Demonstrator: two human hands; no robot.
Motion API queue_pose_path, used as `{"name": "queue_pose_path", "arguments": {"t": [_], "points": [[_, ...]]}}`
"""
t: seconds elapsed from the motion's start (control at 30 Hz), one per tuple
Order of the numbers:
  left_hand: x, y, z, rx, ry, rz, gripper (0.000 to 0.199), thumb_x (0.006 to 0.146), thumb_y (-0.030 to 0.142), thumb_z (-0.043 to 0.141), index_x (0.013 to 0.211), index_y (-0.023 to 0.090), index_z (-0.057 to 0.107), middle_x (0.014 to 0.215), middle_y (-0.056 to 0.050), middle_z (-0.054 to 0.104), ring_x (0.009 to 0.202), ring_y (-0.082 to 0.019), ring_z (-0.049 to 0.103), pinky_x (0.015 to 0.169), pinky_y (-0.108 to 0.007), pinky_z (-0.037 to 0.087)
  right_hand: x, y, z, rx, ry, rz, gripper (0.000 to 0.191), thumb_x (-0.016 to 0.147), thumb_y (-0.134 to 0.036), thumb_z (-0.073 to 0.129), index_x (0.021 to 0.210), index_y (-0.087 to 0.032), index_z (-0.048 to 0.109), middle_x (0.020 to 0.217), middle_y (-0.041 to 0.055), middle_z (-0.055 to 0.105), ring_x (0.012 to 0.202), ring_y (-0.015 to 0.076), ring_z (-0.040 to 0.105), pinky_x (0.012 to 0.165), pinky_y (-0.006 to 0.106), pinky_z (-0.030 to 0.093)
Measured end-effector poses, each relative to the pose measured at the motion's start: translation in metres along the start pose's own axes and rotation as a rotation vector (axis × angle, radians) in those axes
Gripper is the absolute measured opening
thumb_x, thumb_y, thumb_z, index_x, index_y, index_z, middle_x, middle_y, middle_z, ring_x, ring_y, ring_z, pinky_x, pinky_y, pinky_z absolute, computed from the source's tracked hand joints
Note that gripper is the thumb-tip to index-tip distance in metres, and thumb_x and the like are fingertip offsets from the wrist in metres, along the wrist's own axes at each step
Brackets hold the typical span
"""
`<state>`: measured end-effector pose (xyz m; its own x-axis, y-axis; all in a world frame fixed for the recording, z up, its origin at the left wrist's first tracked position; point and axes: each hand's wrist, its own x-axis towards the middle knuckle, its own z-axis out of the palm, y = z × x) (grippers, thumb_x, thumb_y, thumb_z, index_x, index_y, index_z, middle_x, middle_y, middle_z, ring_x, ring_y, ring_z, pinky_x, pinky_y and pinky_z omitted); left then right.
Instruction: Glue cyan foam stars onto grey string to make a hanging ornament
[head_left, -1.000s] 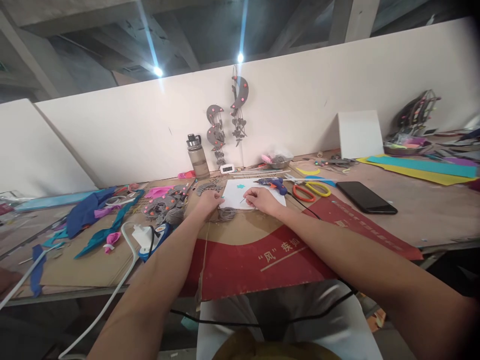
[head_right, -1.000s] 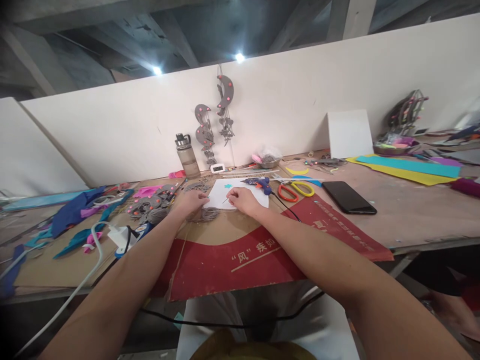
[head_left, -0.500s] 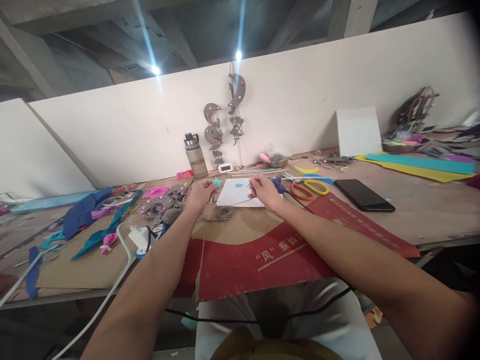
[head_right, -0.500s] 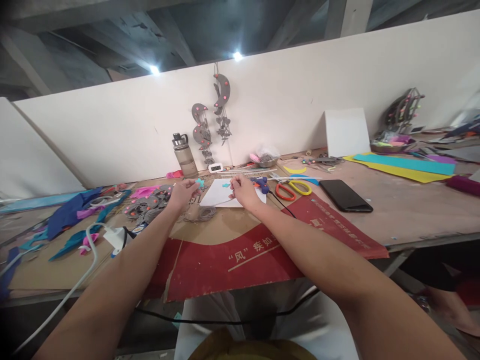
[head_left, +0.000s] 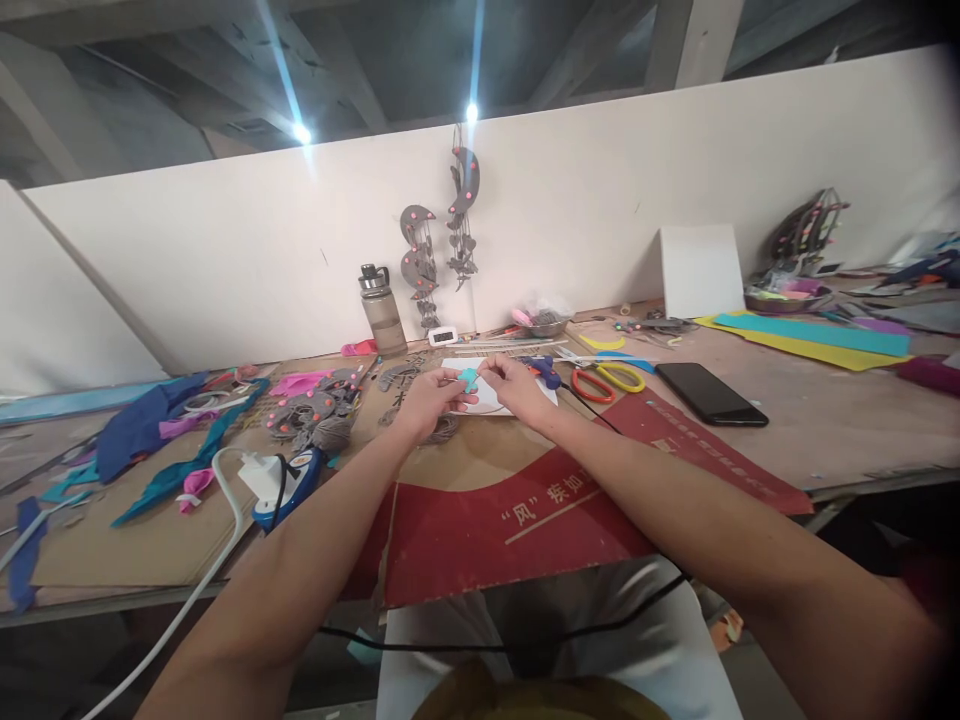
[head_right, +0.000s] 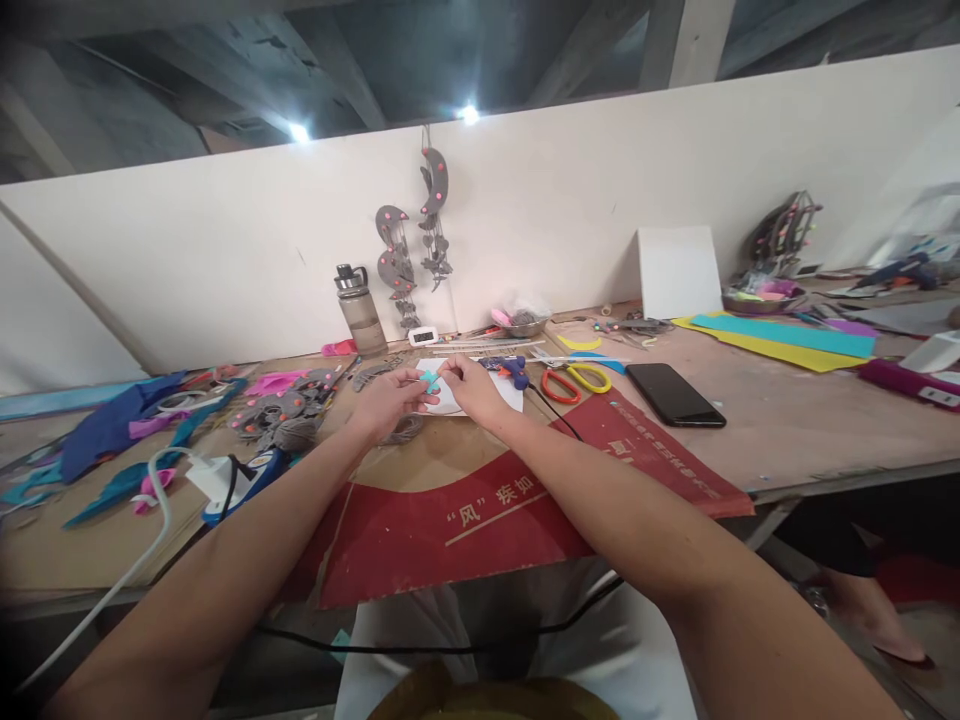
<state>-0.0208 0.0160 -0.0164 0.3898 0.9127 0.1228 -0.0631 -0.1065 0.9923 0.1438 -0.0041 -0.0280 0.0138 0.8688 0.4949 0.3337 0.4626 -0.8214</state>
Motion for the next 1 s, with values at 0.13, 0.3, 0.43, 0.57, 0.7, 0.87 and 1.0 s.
{"name": "queue_pose_path", "arguments": {"t": [0.13, 0.3, 0.43, 0.57, 0.7, 0.87, 1.0], "points": [[0.0005, -0.0029, 0.0019, -0.027, -0.050, -0.028, 0.030, 0.072, 0.025, 0.073, 0.090, 0.013, 0.052, 0.079, -0.009, 0.070, 0.069, -0.017, 0.069, 0.058, -0.023, 0.050, 0.0000, 0.0010, -0.0022, -0.070, 0.019, -0.044, 0.011, 0.078, -0.028, 0.050, 0.077, -0.018, 0.055, 0.063, -0.0046, 0.044, 0.061, 0.0106, 0.040, 0.060, 0.024, 0.033], [-0.0007, -0.0025, 0.0039, -0.013, -0.092, -0.044, 0.031, 0.072, 0.023, 0.073, 0.092, 0.013, 0.051, 0.082, -0.011, 0.071, 0.073, -0.018, 0.070, 0.061, -0.025, 0.053, 0.0008, 0.0025, -0.0060, -0.136, 0.029, -0.055, 0.010, 0.077, -0.026, 0.051, 0.079, -0.018, 0.057, 0.064, -0.0040, 0.044, 0.062, 0.0109, 0.040, 0.059, 0.024, 0.032], [-0.0008, -0.0031, 0.0043, 0.015, -0.096, -0.043, 0.031, 0.072, 0.022, 0.073, 0.095, 0.012, 0.055, 0.087, -0.012, 0.071, 0.076, -0.018, 0.070, 0.067, -0.028, 0.055, 0.0004, -0.0015, -0.0083, -0.192, 0.034, -0.048, 0.013, 0.077, -0.027, 0.054, 0.081, -0.018, 0.061, 0.062, -0.0042, 0.042, 0.061, 0.0111, 0.039, 0.058, 0.024, 0.031], [-0.0007, -0.0043, 0.0055, 0.010, -0.072, -0.058, 0.030, 0.072, 0.022, 0.074, 0.093, 0.011, 0.056, 0.084, -0.012, 0.070, 0.076, -0.019, 0.070, 0.070, -0.030, 0.056, -0.0016, -0.0066, -0.0079, -0.262, 0.032, -0.065, 0.011, 0.077, -0.025, 0.056, 0.077, -0.018, 0.064, 0.063, -0.0038, 0.044, 0.061, 0.0109, 0.039, 0.060, 0.025, 0.031], [-0.0016, -0.0037, 0.0066, 0.013, -0.077, -0.054, 0.027, 0.075, 0.028, 0.072, 0.089, 0.011, 0.056, 0.085, -0.012, 0.070, 0.074, -0.018, 0.070, 0.066, -0.028, 0.056, -0.0031, -0.0065, -0.0066, -0.284, 0.044, -0.090, 0.010, 0.078, -0.024, 0.055, 0.076, -0.018, 0.064, 0.064, -0.0031, 0.047, 0.062, 0.0115, 0.040, 0.060, 0.025, 0.031], [-0.0008, -0.0022, 0.0045, 0.052, 0.020, -0.093, 0.021, 0.078, 0.027, 0.068, 0.085, 0.011, 0.056, 0.080, -0.012, 0.070, 0.066, -0.016, 0.069, 0.051, -0.021, 0.050, -0.0009, -0.0040, -0.0089, -0.277, 0.103, -0.139, 0.010, 0.080, -0.025, 0.056, 0.079, -0.019, 0.064, 0.065, -0.0027, 0.045, 0.063, 0.0128, 0.041, 0.063, 0.025, 0.033], [-0.0009, 0.0007, 0.0042, 0.011, 0.003, -0.093, 0.024, 0.076, 0.029, 0.070, 0.084, 0.010, 0.057, 0.080, -0.012, 0.070, 0.070, -0.017, 0.070, 0.056, -0.022, 0.051, -0.0016, -0.0041, -0.0096, -0.393, 0.055, -0.267, 0.008, 0.081, -0.022, 0.057, 0.080, -0.019, 0.064, 0.069, -0.0011, 0.047, 0.068, 0.0139, 0.044, 0.067, 0.026, 0.035]]}}
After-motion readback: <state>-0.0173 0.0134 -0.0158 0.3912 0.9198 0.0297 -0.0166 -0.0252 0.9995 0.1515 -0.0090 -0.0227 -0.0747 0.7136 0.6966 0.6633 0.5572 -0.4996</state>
